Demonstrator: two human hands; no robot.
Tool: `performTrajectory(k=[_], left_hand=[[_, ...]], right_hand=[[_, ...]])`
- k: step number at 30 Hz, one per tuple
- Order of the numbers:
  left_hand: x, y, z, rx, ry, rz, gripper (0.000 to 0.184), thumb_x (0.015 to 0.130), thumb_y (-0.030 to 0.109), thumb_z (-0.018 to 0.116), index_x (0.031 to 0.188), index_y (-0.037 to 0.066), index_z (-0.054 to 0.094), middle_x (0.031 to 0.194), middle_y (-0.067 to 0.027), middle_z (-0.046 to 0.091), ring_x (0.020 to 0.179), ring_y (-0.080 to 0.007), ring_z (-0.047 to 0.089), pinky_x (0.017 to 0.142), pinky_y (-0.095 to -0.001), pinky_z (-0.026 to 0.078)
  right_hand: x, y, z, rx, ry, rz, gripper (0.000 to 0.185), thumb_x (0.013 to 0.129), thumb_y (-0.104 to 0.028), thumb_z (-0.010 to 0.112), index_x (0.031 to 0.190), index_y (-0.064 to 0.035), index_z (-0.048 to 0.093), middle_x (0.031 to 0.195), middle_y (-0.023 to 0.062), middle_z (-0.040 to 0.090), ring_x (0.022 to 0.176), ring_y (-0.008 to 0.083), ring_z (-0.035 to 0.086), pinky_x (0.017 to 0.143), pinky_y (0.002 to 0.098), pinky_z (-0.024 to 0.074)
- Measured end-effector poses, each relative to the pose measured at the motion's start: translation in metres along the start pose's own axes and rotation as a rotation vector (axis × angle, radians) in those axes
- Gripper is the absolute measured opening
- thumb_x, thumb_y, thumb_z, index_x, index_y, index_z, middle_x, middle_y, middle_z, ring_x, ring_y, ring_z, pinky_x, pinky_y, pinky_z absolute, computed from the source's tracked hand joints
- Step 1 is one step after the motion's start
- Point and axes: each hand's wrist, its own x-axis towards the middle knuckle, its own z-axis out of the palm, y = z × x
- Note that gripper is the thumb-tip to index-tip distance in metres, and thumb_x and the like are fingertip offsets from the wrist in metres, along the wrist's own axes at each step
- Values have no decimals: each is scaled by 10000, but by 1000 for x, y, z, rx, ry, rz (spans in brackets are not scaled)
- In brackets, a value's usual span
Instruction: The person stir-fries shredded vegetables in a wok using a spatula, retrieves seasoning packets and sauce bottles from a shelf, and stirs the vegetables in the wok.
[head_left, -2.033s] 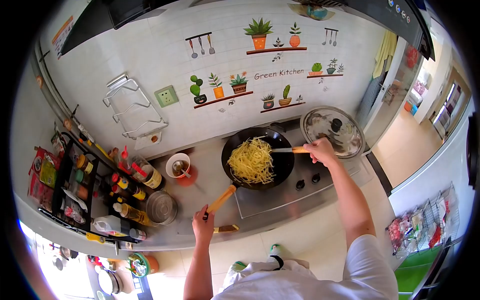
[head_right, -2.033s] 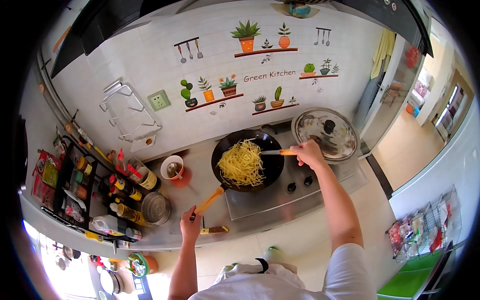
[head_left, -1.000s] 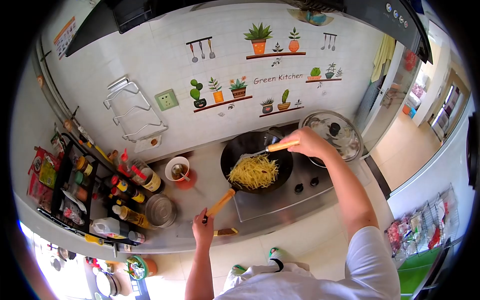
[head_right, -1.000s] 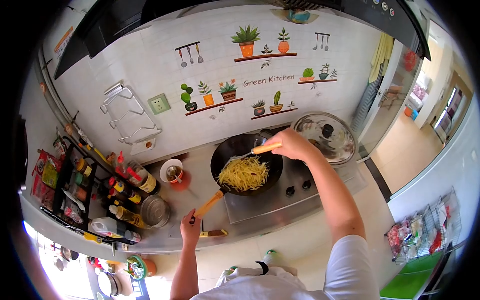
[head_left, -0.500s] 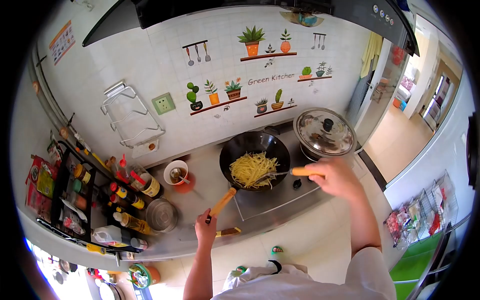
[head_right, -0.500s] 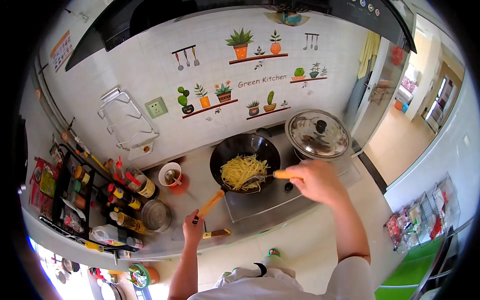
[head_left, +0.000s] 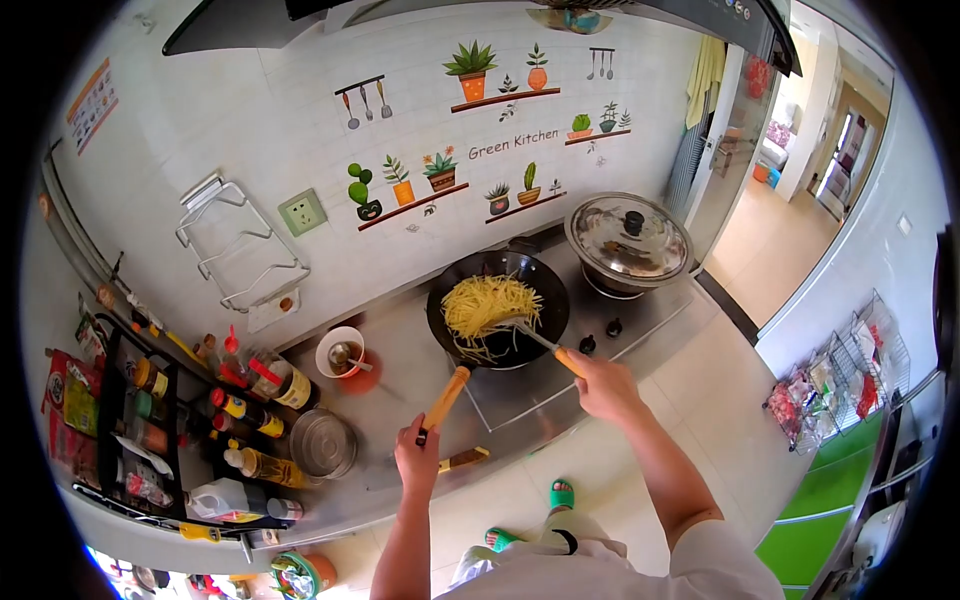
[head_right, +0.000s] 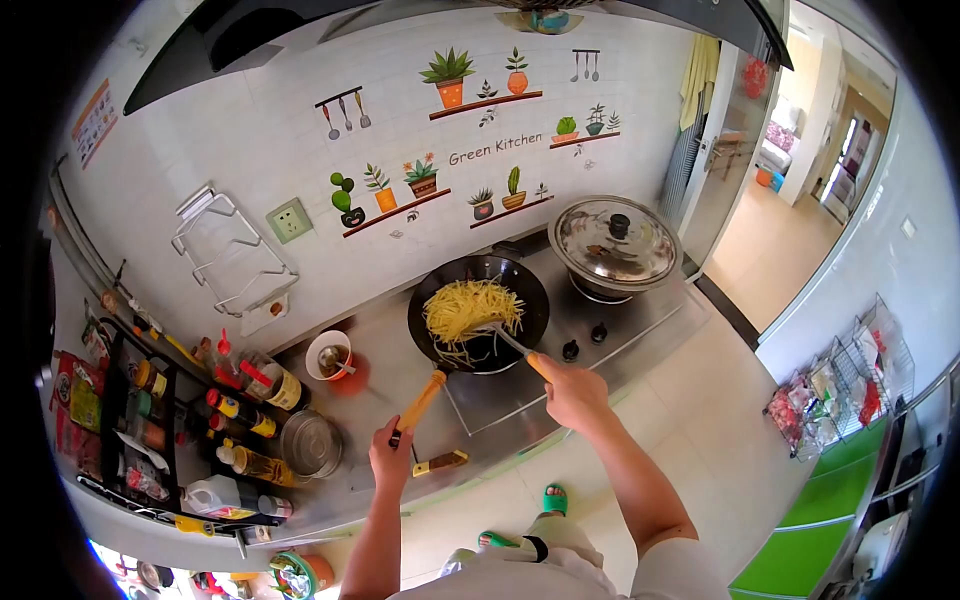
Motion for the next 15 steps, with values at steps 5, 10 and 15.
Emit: performTrajectory(k=[5, 10, 15], left_hand=[[0, -1, 0, -29, 10, -14, 387, 846, 207, 709, 1193, 44, 655, 868, -114, 615, 746, -193, 606, 702, -319, 494], [-1, -1, 3, 5, 51, -7, 366, 839, 208, 716, 1159, 38, 668, 876, -137, 615, 721, -248, 621, 690, -351, 506], [-2, 0, 5, 86, 91, 54, 367, 833, 205, 721, 1156, 38, 671, 873, -135, 620, 717, -237, 617, 690, -343, 506]], right_hand=[[-13, 11, -7, 104, 124, 7, 436, 874, -193, 595, 1307, -201, 544, 781, 121, 664, 711, 338, 647, 635, 461, 506], [30, 11, 19, 85, 140, 15, 459, 877, -255, 625, 1325, -205, 540, 731, 134, 648, 684, 348, 641, 617, 466, 505], [39, 23, 63, 183, 82, 23, 479, 891, -273, 601, 1359, -214, 513, 736, 162, 660, 677, 373, 646, 615, 488, 517]])
